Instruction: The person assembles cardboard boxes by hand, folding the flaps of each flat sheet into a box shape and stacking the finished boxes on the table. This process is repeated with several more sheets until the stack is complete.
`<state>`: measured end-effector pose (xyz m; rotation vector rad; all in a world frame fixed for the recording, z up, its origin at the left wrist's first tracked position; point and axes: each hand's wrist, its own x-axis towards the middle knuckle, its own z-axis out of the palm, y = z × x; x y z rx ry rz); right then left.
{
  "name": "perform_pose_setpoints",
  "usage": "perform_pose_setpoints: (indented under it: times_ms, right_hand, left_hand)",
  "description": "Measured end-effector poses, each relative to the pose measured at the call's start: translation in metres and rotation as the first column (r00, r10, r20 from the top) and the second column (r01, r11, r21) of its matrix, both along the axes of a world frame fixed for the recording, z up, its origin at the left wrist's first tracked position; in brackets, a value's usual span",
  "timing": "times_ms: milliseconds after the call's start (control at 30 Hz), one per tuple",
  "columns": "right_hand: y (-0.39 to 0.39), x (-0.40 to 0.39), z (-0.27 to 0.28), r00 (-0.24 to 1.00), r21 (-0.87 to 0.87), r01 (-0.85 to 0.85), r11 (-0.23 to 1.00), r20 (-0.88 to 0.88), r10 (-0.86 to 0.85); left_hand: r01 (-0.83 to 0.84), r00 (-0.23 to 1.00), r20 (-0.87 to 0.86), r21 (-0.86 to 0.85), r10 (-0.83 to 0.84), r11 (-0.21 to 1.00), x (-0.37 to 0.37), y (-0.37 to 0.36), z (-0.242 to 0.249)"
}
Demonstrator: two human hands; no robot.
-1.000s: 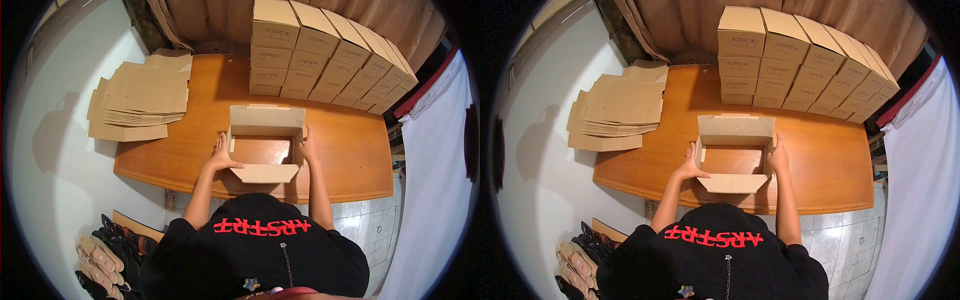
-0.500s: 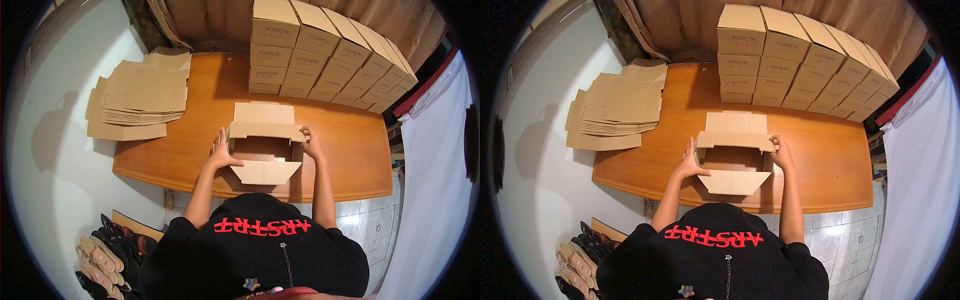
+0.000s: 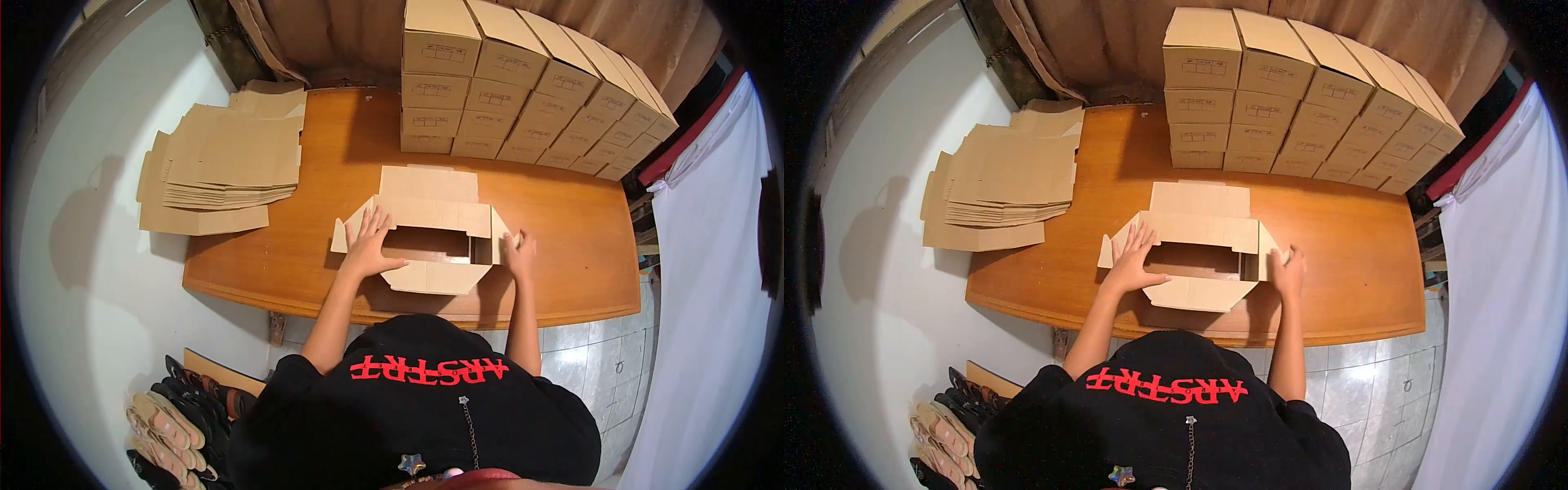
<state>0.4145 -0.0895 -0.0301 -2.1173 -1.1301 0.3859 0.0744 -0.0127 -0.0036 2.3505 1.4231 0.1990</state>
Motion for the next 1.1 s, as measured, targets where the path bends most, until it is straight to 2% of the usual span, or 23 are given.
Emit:
perform_pose_setpoints:
  times_ms: [67, 167, 267, 333, 367, 400, 467, 567, 667, 767, 900, 1000, 1100]
  right_hand:
    - [-0.003, 0.024, 0.006, 0.901, -0.257, 0.0, 0.966, -0.42, -0.111]
    - [-0.009, 0.035, 0.004, 0.675, -0.023, 0.092, 0.995, -0.733, -0.08]
    - [-0.004, 0.013, 0.025, 0.597, 0.23, -0.004, 0.973, -0.78, 0.187]
    - [0.009, -0.008, 0.023, 0.753, 0.25, -0.08, 0.965, -0.619, 0.223]
    - [0.017, -0.01, 0.018, 0.75, 0.172, -0.205, 0.963, -0.604, 0.268]
    - [0.023, -0.025, 0.014, 0.837, 0.195, -0.168, 0.966, -0.489, 0.245]
    - [0.037, -0.038, -0.004, 0.955, 0.177, -0.231, 0.957, -0.148, 0.258]
    - [0.041, -0.064, 0.011, 0.98, 0.085, -0.194, 0.977, 0.068, 0.188]
    - [0.043, -0.075, 0.02, 0.986, -0.058, -0.128, 0.99, 0.097, 0.133]
    - [0.044, -0.078, 0.023, 0.982, -0.143, -0.088, 0.986, 0.154, 0.11]
    - [0.043, -0.08, 0.025, 0.98, -0.138, -0.08, 0.987, 0.172, 0.103]
    - [0.042, -0.082, 0.028, 0.979, -0.139, -0.089, 0.986, 0.171, 0.112]
    - [0.04, -0.083, 0.031, 0.979, -0.131, -0.096, 0.987, 0.165, 0.117]
  left_hand:
    - [-0.012, 0.999, -0.05, 0.008, 0.013, 1.0, 0.004, -0.003, -0.001]
    - [-0.013, 0.998, -0.061, -0.011, 0.013, 1.0, 0.006, -0.003, -0.001]
    - [-0.013, 0.999, -0.041, -0.014, 0.012, 1.0, 0.006, -0.003, 0.0]
    - [-0.013, 0.999, -0.035, 0.003, 0.013, 1.0, 0.006, -0.003, -0.002]
    - [-0.013, 0.999, -0.032, 0.012, 0.013, 1.0, 0.005, -0.004, -0.004]
    - [-0.011, 0.999, -0.036, 0.014, 0.011, 1.0, 0.006, -0.004, -0.003]
    - [-0.011, 0.999, -0.043, 0.018, 0.011, 1.0, 0.006, -0.005, -0.001]
    - [-0.017, 0.999, -0.041, 0.037, 0.018, 0.999, 0.005, -0.005, -0.004]
    - [-0.027, 0.999, -0.032, 0.024, 0.028, 0.999, 0.005, -0.005, -0.004]
    - [-0.072, 0.99, 0.12, 0.014, 0.07, 0.997, -0.002, -0.005, -0.004]
    - [-0.461, 0.887, 0.05, 0.056, 0.458, 0.886, -0.018, -0.003, 0.002]
    - [-0.665, 0.743, -0.004, -0.125, 0.67, 0.736, -0.033, 0.003, 0.016]
    - [-0.576, 0.736, 0.262, -0.243, 0.625, 0.78, -0.044, 0.007, 0.025]
